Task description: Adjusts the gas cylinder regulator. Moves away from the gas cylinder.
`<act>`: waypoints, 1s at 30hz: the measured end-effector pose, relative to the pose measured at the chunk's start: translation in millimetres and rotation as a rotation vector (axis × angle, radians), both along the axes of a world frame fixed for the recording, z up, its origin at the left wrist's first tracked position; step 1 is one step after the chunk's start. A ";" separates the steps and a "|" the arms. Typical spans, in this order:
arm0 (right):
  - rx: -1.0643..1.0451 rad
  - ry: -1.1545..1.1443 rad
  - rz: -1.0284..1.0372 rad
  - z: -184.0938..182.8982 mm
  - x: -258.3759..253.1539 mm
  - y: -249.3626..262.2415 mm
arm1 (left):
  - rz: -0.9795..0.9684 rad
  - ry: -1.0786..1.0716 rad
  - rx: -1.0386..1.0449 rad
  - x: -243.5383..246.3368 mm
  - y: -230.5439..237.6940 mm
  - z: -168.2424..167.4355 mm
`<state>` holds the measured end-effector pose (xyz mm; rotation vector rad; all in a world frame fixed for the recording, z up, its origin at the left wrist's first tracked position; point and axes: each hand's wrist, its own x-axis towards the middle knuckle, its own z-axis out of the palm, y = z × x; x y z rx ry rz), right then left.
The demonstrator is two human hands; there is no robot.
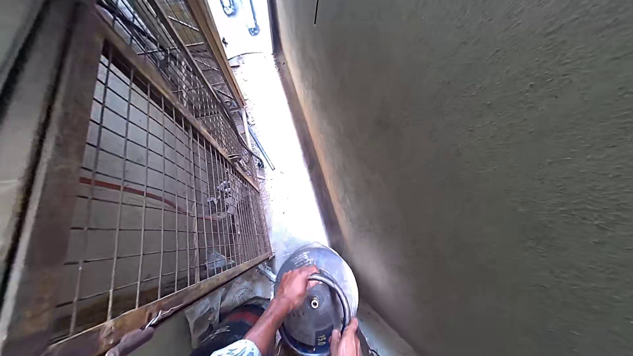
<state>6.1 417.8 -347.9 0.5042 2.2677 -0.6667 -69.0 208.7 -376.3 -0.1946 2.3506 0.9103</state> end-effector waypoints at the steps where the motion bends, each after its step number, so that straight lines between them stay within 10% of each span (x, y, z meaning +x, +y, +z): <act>1: 0.053 -0.003 0.103 6.5 -25.8 -4.6 | 0.110 0.002 -0.009 0.6 -6.2 -1.5; 6: 0.001 0.273 0.408 5.2 -124.8 -33.9 | 0.725 0.185 0.009 12.6 -22.7 -17.6; 9: -0.245 0.525 0.128 -12.7 -148.7 -35.3 | 1.044 0.234 0.006 -1.8 -25.8 -22.3; 13: -0.280 0.169 0.020 -25.2 -144.5 -56.2 | 1.183 0.061 -0.102 -35.9 -34.9 -15.2; 20: -0.201 0.226 0.112 -34.2 -244.7 -61.2 | 0.476 0.023 -0.374 -173.5 -42.3 64.9; 25: -0.084 0.260 0.080 -30.8 -236.3 -69.5 | -0.024 0.069 -0.148 -271.7 -56.5 23.7; 30: -0.056 0.295 0.040 -15.4 -207.6 -89.6 | 0.140 0.110 0.046 -211.8 -99.9 -3.8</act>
